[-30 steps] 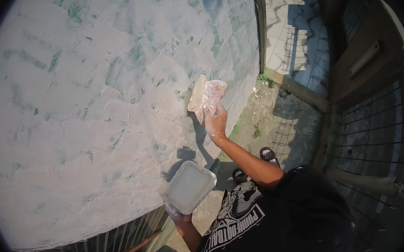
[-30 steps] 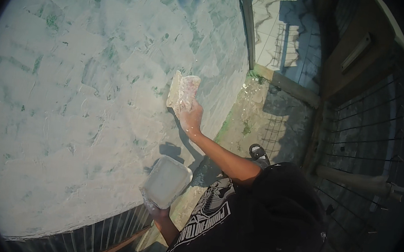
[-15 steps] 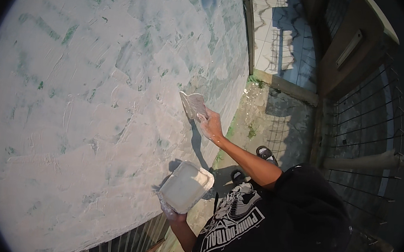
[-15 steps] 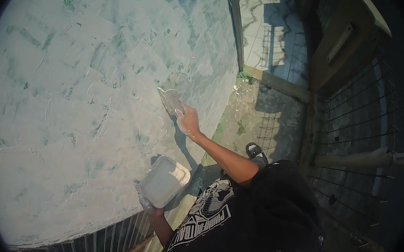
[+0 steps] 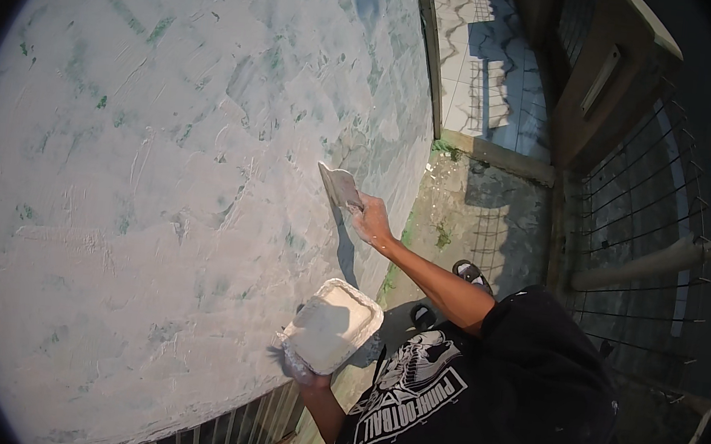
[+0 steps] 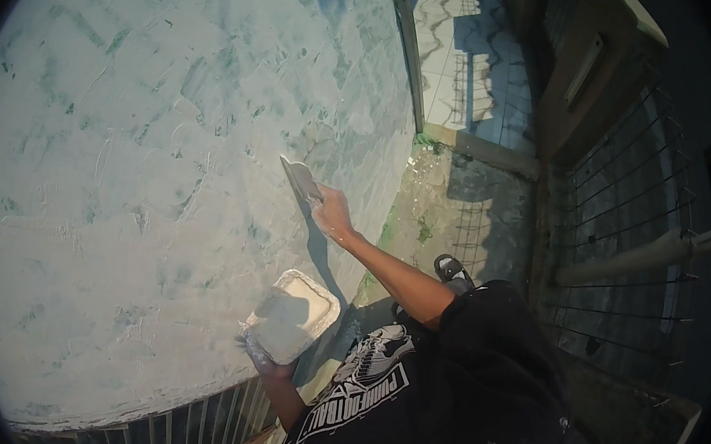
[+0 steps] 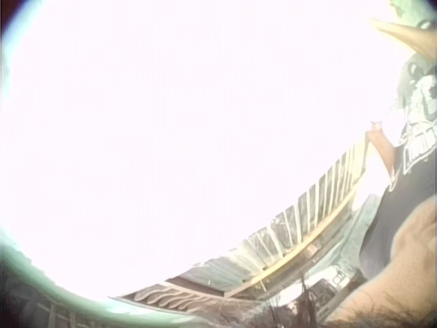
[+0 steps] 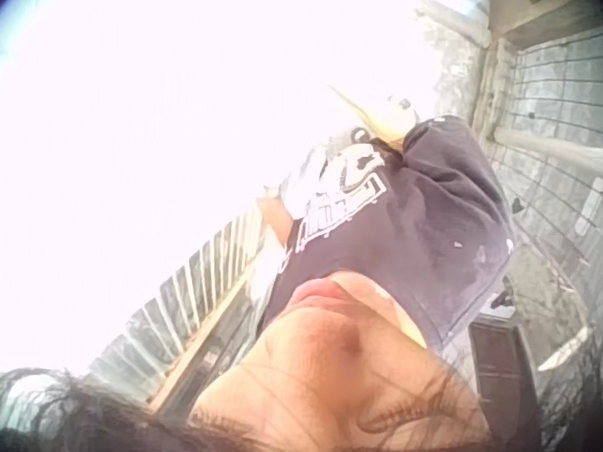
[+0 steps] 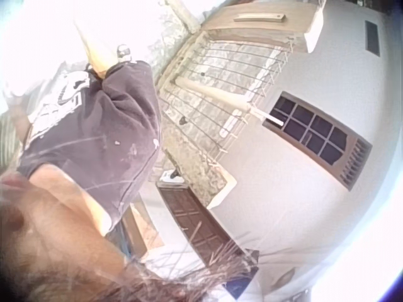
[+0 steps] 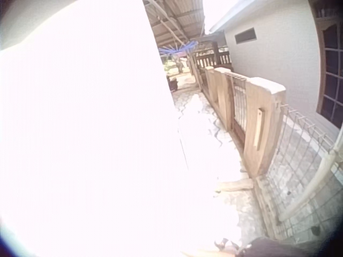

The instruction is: Applying plaster or putty to an exterior wall using a trowel and a handheld container.

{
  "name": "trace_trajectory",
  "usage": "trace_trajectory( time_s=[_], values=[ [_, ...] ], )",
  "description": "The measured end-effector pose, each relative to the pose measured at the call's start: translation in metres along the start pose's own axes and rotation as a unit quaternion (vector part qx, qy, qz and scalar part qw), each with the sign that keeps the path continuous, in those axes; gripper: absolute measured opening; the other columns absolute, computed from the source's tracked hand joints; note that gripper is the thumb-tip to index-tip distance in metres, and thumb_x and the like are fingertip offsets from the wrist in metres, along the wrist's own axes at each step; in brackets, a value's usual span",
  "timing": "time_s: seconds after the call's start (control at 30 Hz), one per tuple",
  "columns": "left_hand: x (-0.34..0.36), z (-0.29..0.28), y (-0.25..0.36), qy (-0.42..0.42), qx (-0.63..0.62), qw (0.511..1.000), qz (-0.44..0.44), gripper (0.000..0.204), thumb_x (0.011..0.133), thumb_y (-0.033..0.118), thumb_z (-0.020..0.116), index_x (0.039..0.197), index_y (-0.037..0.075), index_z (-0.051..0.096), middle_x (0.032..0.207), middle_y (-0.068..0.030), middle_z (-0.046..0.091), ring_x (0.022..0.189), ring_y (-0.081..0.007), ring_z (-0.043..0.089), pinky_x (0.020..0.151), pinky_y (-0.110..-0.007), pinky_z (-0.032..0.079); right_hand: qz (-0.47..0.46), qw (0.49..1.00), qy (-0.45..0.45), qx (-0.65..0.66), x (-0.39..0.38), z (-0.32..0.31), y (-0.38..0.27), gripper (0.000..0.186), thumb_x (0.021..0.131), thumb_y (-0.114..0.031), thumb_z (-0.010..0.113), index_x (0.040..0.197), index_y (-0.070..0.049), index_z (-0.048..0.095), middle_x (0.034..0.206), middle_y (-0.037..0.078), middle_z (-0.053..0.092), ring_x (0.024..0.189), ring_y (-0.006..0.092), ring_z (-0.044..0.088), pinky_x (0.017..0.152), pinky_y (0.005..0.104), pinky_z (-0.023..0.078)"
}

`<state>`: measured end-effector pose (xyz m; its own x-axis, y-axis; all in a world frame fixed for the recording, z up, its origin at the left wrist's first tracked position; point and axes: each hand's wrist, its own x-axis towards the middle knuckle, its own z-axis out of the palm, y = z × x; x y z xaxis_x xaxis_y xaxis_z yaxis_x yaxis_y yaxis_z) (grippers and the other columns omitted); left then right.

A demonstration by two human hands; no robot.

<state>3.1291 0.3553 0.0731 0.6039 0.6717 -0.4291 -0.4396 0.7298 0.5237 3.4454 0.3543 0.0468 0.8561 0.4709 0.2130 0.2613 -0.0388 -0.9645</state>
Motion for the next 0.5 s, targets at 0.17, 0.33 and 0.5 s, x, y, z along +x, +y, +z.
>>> trace_trajectory(
  time_s=[0.17,0.33,0.5],
  values=[
    [-0.008,-0.01,0.008,0.068,0.016,0.997,0.014,0.052,0.093,0.046,0.034,0.124,0.007,0.045,0.124,-0.0104,0.051,0.107,-0.0274,0.052,0.09,-0.044,0.044,0.021,0.99,0.13,0.051,0.024,-0.002,0.011,0.025,0.079,-0.003,0.055,0.102,0.002,0.06,0.084,0.023,0.063,0.078,0.0318,0.064,0.069,0.0336,0.046],
    [-0.022,-0.024,0.005,0.014,0.0,1.0,0.021,0.05,0.094,0.043,0.033,0.125,0.006,0.044,0.125,-0.0111,0.05,0.109,-0.0263,0.051,0.091,-0.043,0.044,-0.027,0.986,0.162,-0.041,0.093,-0.023,0.032,0.033,0.069,-0.002,0.056,0.101,-0.001,0.062,0.082,0.025,0.061,0.081,0.0403,0.059,0.071,0.0416,0.047],
    [-0.034,-0.022,0.006,0.014,-0.024,0.999,0.033,0.047,0.095,0.041,0.033,0.123,0.005,0.046,0.122,-0.0111,0.052,0.108,-0.0269,0.051,0.093,-0.045,0.043,-0.037,0.986,0.096,-0.132,0.053,-0.008,0.015,0.033,0.065,-0.002,0.052,0.096,-0.001,0.063,0.077,0.024,0.061,0.078,0.0394,0.06,0.069,0.0426,0.047]
  ],
)
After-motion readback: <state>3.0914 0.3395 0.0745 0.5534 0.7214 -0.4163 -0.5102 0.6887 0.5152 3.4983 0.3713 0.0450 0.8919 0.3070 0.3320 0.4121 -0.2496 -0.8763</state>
